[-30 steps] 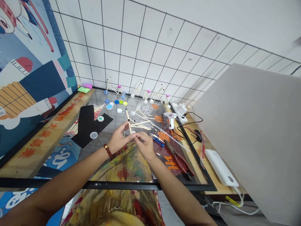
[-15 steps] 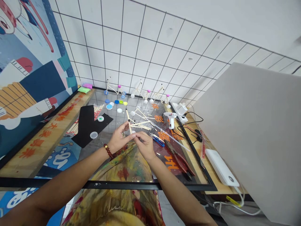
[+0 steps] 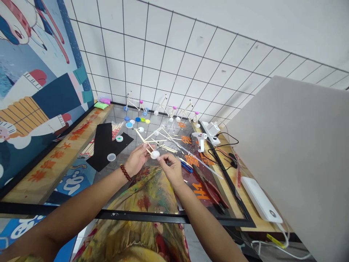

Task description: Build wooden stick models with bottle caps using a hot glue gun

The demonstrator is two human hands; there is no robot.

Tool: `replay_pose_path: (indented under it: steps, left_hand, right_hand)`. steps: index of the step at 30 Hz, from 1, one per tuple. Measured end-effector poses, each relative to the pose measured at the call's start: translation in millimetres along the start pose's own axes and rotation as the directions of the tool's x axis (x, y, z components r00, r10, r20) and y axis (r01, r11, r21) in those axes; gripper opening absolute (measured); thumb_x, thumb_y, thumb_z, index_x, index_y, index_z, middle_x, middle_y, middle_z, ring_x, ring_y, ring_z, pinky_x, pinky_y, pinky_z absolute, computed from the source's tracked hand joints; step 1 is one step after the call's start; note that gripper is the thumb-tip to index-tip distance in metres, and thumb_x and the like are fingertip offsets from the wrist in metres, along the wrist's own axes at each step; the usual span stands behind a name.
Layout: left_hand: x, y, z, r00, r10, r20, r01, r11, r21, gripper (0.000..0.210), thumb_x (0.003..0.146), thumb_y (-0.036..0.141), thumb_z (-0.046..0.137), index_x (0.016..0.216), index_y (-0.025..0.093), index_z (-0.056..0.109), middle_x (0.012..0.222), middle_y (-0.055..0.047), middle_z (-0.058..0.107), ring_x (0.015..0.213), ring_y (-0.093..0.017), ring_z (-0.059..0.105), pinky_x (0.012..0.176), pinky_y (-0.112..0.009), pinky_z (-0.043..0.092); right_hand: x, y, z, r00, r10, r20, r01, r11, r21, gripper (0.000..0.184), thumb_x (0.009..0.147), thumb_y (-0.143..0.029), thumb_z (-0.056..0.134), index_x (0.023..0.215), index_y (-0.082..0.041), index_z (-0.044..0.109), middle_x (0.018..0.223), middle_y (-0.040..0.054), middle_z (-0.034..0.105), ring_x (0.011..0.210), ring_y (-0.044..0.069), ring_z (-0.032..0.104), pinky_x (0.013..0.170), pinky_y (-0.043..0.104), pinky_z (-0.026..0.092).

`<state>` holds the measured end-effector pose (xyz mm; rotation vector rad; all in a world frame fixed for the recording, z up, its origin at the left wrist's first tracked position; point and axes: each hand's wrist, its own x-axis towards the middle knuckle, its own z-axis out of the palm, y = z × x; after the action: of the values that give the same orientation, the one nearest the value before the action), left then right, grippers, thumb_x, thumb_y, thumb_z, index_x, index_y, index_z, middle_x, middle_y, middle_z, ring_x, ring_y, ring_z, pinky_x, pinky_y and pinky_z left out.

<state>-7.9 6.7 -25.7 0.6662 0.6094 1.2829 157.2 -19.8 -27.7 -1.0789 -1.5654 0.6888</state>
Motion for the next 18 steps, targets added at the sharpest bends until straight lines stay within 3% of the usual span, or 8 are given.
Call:
replay_pose_path:
  steps: [2,4,7,12,14,16,18]
  left_hand:
    - [0,1,0.2,0.997,-0.071,0.038,0.075,0.991,-0.110,0.023,0.088,0.035,0.071,0.094,0.013,0.072,0.106,-0.010,0.072,0.095,-0.019,0.067,0.083,-0.031,0.055]
    - [-1,2,1.3,0.991,-0.106,0.079,0.118,0.979,-0.166,0.018,0.092,0.028,0.065,0.095,0.011,0.072,0.107,-0.011,0.072,0.098,-0.020,0.067,0.084,-0.032,0.056]
    - [-4,2,3.8,0.985,-0.124,0.122,0.146,0.972,-0.187,0.015,0.093,0.020,0.062,0.100,0.010,0.072,0.110,-0.012,0.072,0.099,-0.019,0.067,0.082,-0.029,0.056]
    - [-7,-4,7.0,0.972,-0.140,0.187,0.170,0.973,-0.158,0.013,0.090,0.016,0.067,0.101,0.010,0.072,0.114,-0.014,0.071,0.104,-0.020,0.067,0.087,-0.028,0.055]
    - [-9,-6,8.1,0.968,-0.161,0.193,0.191,0.970,-0.149,0.009,0.089,0.017,0.070,0.094,0.010,0.072,0.110,-0.014,0.072,0.105,-0.020,0.068,0.096,-0.030,0.054]
    - [-12,-5,9.3,0.945,-0.256,0.206,0.276,0.958,-0.077,0.012,0.086,0.020,0.074,0.092,0.010,0.072,0.104,-0.013,0.074,0.101,-0.020,0.070,0.098,-0.032,0.054]
    - [-16,0,10.7,0.881,-0.414,0.230,0.406,0.910,0.086,0.020,0.084,0.026,0.077,0.095,0.010,0.071,0.098,-0.014,0.076,0.092,-0.021,0.073,0.090,-0.033,0.058]
  right_hand:
    - [0,-1,-3,0.998,-0.055,-0.021,0.054,0.997,-0.058,0.012,0.085,-0.032,0.067,0.083,-0.020,0.066,0.071,-0.0009,0.060,0.063,0.014,0.051,0.062,0.028,0.043]
    - [0,-4,-6,0.983,-0.185,-0.018,0.179,0.967,-0.182,0.020,0.083,-0.032,0.071,0.100,-0.021,0.067,0.082,0.0020,0.064,0.071,0.016,0.055,0.069,0.031,0.046]
    - [0,-11,-10,0.925,-0.379,0.030,0.356,0.834,-0.422,0.034,0.087,-0.035,0.070,0.118,-0.024,0.066,0.096,0.0066,0.064,0.088,0.021,0.057,0.079,0.037,0.045]
    - [0,-17,-17,0.864,-0.486,0.131,0.443,0.612,-0.655,0.015,0.094,-0.031,0.064,0.104,-0.025,0.073,0.083,0.0041,0.060,0.081,0.020,0.051,0.074,0.036,0.035]
    - [2,-14,-21,0.864,-0.482,0.145,0.447,0.602,-0.662,0.013,0.095,-0.029,0.062,0.097,-0.025,0.074,0.080,0.0033,0.060,0.080,0.019,0.051,0.074,0.035,0.033]
    - [6,-9,-25,0.876,-0.458,0.149,0.440,0.633,-0.637,0.013,0.095,-0.028,0.061,0.093,-0.024,0.074,0.079,0.0027,0.060,0.079,0.018,0.052,0.075,0.035,0.033]
    - [9,-4,-30,0.888,-0.431,0.160,0.437,0.684,-0.584,0.013,0.094,-0.028,0.062,0.090,-0.023,0.073,0.078,0.0019,0.060,0.078,0.017,0.054,0.076,0.035,0.034]
